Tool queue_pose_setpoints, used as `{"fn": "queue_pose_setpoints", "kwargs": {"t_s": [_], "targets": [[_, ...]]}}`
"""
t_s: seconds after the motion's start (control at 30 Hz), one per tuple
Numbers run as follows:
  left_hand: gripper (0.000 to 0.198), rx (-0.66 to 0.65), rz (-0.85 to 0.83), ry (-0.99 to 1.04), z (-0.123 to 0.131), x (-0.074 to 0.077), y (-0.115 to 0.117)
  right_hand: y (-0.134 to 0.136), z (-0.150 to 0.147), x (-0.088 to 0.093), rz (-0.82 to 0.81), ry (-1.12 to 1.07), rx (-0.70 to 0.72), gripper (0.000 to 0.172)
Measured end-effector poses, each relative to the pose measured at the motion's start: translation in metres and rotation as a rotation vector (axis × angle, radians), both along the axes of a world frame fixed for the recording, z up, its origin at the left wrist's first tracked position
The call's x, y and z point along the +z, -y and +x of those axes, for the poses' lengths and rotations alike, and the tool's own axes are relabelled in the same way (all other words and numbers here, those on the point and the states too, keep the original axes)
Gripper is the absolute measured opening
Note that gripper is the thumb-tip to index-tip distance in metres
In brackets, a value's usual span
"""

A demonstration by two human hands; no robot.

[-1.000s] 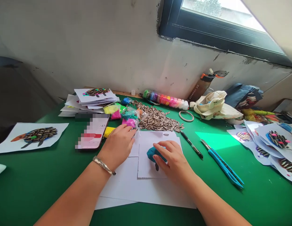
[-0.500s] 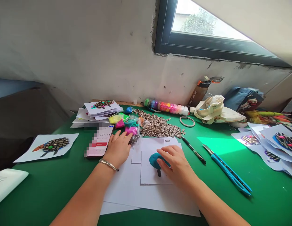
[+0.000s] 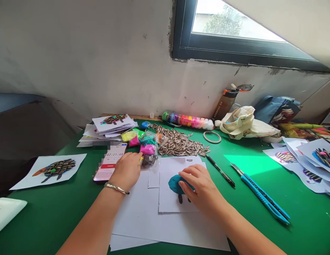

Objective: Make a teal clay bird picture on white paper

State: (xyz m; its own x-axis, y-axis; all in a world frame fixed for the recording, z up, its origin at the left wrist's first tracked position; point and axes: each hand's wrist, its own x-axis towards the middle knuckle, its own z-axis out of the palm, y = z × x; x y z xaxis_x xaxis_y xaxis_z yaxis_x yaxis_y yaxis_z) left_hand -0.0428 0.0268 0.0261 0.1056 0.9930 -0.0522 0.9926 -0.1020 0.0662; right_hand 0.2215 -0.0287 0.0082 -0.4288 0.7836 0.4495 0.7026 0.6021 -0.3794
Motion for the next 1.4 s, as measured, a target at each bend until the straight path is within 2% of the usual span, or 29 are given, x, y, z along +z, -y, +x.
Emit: {"fn": "queue_pose_setpoints", "kwargs": {"t_s": [0.13, 0.37, 0.53, 0.67, 0.73, 0.8, 0.9, 0.97, 1.03, 1.13, 1.3, 1.4], "targets": [[0.047, 0.002, -0.025, -0.008, 0.000, 0.001, 0.003, -0.001, 0.002, -0.003, 0.001, 0.002, 0.022, 0.019], [0.067, -0.097, -0.107, -0.016, -0.009, 0.004, 0.014, 0.000, 0.002, -0.003, 0.037, -0.016, 0.029, 0.019], [0.054, -0.042, -0.055, 0.000, -0.001, 0.010, 0.014, 0.000, 0.002, -0.002, 0.041, -0.023, 0.031, 0.019], [0.047, 0.012, -0.007, 0.034, 0.003, 0.028, 0.018, -0.001, 0.003, -0.003, 0.058, -0.024, 0.033, 0.018], [0.044, 0.079, 0.035, 0.234, 0.005, 0.040, 0.023, -0.002, 0.003, -0.004, 0.069, -0.032, 0.029, 0.019], [0.042, 0.127, -0.021, 0.558, 0.007, 0.049, 0.028, -0.001, 0.001, -0.004, 0.071, -0.064, 0.022, 0.021], [0.043, 0.062, -0.343, 1.149, 0.017, 0.053, 0.036, 0.002, -0.003, 0.000, 0.027, -0.179, 0.012, 0.026], [0.037, -0.016, -0.579, 1.391, 0.026, 0.049, 0.041, 0.006, -0.007, 0.006, -0.043, -0.304, -0.005, 0.029], [0.031, -0.041, -0.719, 1.508, 0.035, 0.044, 0.045, 0.011, -0.009, 0.013, -0.102, -0.428, -0.007, 0.031], [0.027, -0.018, -0.774, 1.600, 0.046, 0.037, 0.050, 0.016, -0.011, 0.021, -0.122, -0.546, -0.002, 0.031], [0.038, -0.131, -0.838, 1.535, 0.054, 0.031, 0.050, 0.017, -0.012, 0.022, -0.130, -0.591, 0.028, 0.029], [0.037, -0.165, -0.868, 1.500, 0.055, 0.029, 0.049, 0.017, -0.012, 0.020, -0.164, -0.630, 0.032, 0.027]]}}
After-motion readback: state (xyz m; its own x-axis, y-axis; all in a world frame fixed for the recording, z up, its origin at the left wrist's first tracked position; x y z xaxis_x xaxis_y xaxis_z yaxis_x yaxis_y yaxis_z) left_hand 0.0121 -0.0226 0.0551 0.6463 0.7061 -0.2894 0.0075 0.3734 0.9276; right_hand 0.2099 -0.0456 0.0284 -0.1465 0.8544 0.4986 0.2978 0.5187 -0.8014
